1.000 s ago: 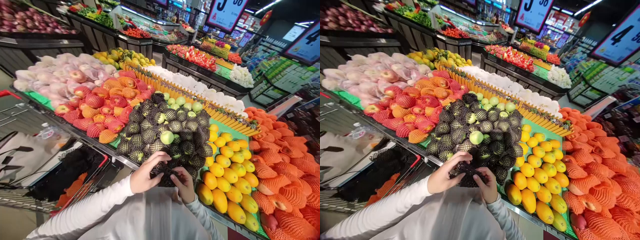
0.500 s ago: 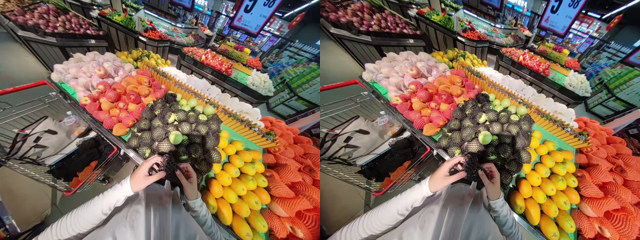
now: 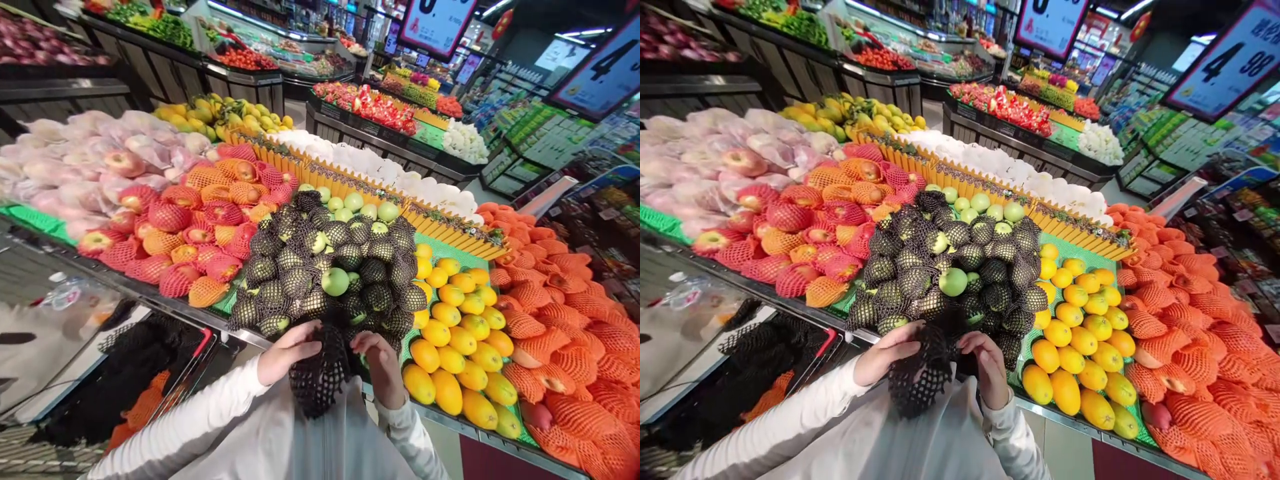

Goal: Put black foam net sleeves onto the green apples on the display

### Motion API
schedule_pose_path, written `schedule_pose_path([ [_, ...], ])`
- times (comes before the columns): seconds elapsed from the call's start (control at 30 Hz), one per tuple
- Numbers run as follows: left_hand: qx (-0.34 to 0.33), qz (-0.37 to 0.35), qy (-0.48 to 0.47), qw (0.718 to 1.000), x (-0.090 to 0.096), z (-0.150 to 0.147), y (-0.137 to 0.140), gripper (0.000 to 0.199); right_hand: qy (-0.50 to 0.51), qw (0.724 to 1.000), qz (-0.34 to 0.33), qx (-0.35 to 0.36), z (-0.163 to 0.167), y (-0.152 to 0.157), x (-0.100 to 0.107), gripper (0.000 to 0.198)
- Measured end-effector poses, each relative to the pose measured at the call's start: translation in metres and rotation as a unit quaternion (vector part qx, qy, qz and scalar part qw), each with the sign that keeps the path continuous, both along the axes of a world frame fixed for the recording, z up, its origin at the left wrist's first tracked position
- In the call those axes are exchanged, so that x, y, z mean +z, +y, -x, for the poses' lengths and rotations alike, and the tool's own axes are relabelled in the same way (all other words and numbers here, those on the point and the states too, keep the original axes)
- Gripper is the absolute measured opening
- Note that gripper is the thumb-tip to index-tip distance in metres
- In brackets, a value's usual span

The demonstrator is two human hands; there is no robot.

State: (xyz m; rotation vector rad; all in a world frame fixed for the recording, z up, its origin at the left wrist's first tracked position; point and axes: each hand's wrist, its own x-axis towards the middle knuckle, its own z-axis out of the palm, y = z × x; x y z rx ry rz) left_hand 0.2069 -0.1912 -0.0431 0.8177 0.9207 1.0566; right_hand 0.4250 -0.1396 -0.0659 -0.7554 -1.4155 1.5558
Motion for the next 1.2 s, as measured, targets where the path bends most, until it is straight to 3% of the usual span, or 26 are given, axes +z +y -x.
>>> schedule_pose_path([
  [0.13, -0.127, -0.07, 0.082, 0.986, 0.017, 0.011, 0.017, 0.037, 0.01, 0.997, 0.07, 0.011, 0.033, -0.021, -0.01, 0.056],
  [0.27, -0.186, -0.115, 0.139, 0.966, 0.025, 0.033, 0.028, 0.036, 0.033, 0.992, 0.116, 0.039, 0.055, -0.031, -0.016, 0.053],
  [0.37, -0.195, -0.087, 0.168, 0.962, 0.028, 0.055, 0.04, 0.043, 0.061, 0.99, 0.124, 0.043, 0.065, -0.032, -0.011, 0.047],
  [0.5, -0.214, -0.052, 0.207, 0.953, 0.022, 0.075, 0.059, 0.049, 0.075, 0.991, 0.084, -0.067, 0.077, -0.032, -0.006, 0.055],
  [0.6, -0.194, -0.086, 0.226, 0.951, 0.009, 0.077, 0.078, 0.045, 0.076, 0.986, 0.067, -0.129, 0.083, -0.02, -0.004, 0.046],
  [0.67, -0.136, -0.137, 0.274, 0.942, -0.001, 0.072, 0.095, 0.039, 0.054, 0.982, 0.083, -0.163, 0.087, -0.002, -0.003, 0.031],
  [0.73, -0.065, -0.175, 0.371, 0.91, -0.01, 0.066, 0.116, 0.032, 0.008, 0.977, 0.072, -0.201, 0.092, 0.022, -0.003, 0.023],
  [0.8, -0.03, -0.181, 0.502, 0.845, -0.018, 0.06, 0.137, 0.028, -0.079, 0.971, 0.019, -0.224, 0.098, 0.046, -0.004, 0.029],
  [0.87, -0.042, -0.158, 0.616, 0.771, -0.023, 0.055, 0.155, 0.028, -0.207, 0.946, -0.025, -0.247, 0.106, 0.066, -0.008, 0.04],
  [0.93, -0.066, -0.129, 0.674, 0.725, -0.028, 0.051, 0.167, 0.029, -0.307, 0.913, -0.05, -0.263, 0.113, 0.079, -0.013, 0.043],
  [1.07, -0.076, -0.098, 0.692, 0.711, -0.033, 0.046, 0.173, 0.027, -0.356, 0.885, -0.078, -0.289, 0.117, 0.091, -0.022, 0.035],
  [1.2, -0.085, -0.098, 0.69, 0.712, -0.032, 0.043, 0.167, 0.03, -0.422, 0.858, -0.07, -0.283, 0.116, 0.089, -0.029, 0.044],
])
